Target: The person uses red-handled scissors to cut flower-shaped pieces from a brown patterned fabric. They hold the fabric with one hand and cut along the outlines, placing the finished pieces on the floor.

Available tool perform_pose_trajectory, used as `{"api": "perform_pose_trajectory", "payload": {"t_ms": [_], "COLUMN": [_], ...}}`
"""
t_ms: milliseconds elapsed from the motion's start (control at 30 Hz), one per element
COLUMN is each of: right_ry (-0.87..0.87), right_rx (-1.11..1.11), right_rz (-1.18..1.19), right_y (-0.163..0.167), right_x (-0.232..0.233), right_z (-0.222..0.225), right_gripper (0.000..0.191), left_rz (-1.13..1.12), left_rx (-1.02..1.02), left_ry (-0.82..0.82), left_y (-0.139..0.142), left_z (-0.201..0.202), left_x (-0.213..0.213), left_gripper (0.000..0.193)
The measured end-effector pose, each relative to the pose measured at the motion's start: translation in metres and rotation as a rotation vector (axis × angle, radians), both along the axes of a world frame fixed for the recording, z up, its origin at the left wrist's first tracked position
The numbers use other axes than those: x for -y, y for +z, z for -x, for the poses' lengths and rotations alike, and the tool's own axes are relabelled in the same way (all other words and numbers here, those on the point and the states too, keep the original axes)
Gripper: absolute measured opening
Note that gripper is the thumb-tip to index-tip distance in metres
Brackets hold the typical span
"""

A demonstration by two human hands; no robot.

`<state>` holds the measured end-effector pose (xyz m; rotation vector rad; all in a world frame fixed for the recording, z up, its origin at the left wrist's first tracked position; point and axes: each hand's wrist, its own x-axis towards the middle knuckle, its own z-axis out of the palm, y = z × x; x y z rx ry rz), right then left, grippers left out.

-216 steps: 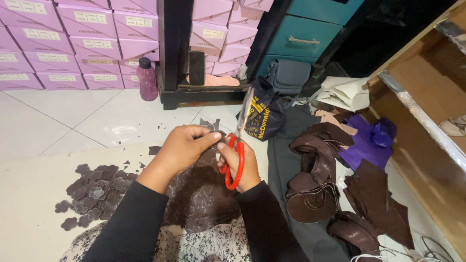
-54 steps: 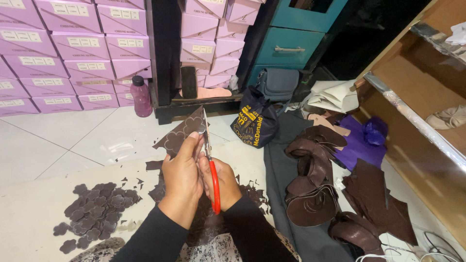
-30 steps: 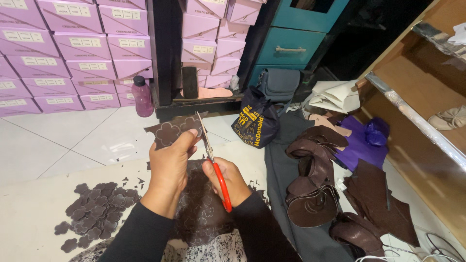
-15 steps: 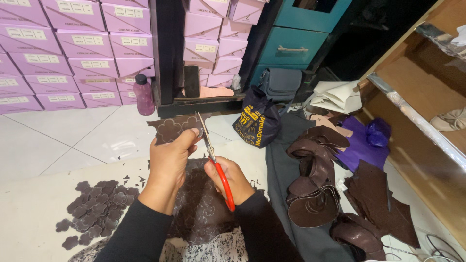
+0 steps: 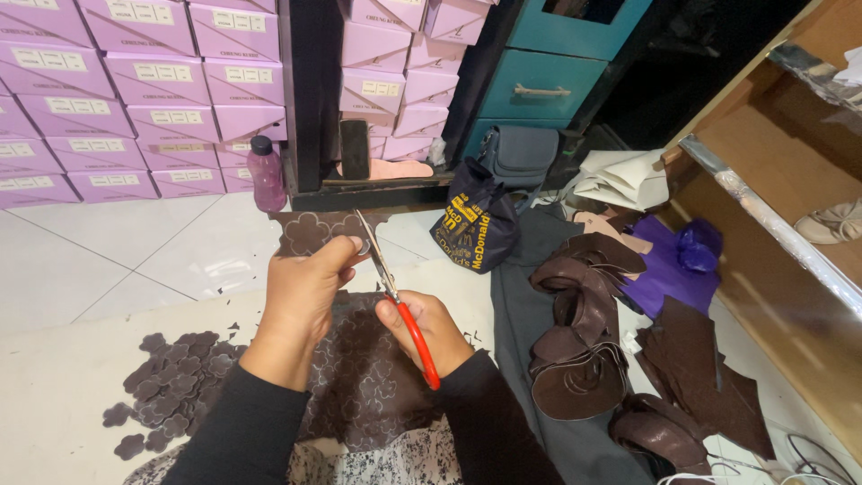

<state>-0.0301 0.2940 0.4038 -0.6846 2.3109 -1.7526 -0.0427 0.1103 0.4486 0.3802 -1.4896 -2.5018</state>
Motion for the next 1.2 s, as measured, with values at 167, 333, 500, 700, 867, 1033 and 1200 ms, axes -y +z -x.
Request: {"api": "perform_pose_trajectory", "payload": {"t_ms": [167, 333, 500, 700, 867, 1033, 1200], "right_ry": [0.025, 0.022, 0.082, 0.007, -0.139, -0.194, -0.244], "right_rx": [-0.026, 0.167, 0.215, 0.242, 0.289, 0.024, 0.016], "right_rz": [0.0, 0.076, 0.262, 0.328, 0.33, 0.212, 0.18], "right_y": [0.0, -0.001, -0.008, -0.015, -0.02, -0.02, -0.013], "right_x": [-0.001, -0.002, -0.001, 0.004, 0.018, 0.029, 0.033], "right_z": [0.0, -0.002, -0.001, 0.004, 0.004, -0.004, -0.008], "right_gripper": [0.052, 0.043, 0.042, 0.042, 0.042, 0.048, 0.048], "left_rz": [0.002, 0.102, 0.036, -0.218, -0.45, -0.598, -0.681], "left_rx": [0.024, 0.031, 0.031, 0.091, 0.041, 0.147, 0.154], "left_ry": [-0.043, -0.063, -0.054, -0.045, -0.009, -0.008, -0.035], "left_y": [-0.002, -0.004, -0.007, -0.008, -0.01, -0.013, -0.016], "left_z": [0.001, 0.0, -0.004, -0.005, -0.012, -0.012, -0.013], "left_x": [0.005, 0.001, -0.021, -0.035, -0.051, -0.058, -0.062], "left_gripper": [0.014, 0.019, 0.022, 0.024, 0.024, 0.019, 0.017]}}
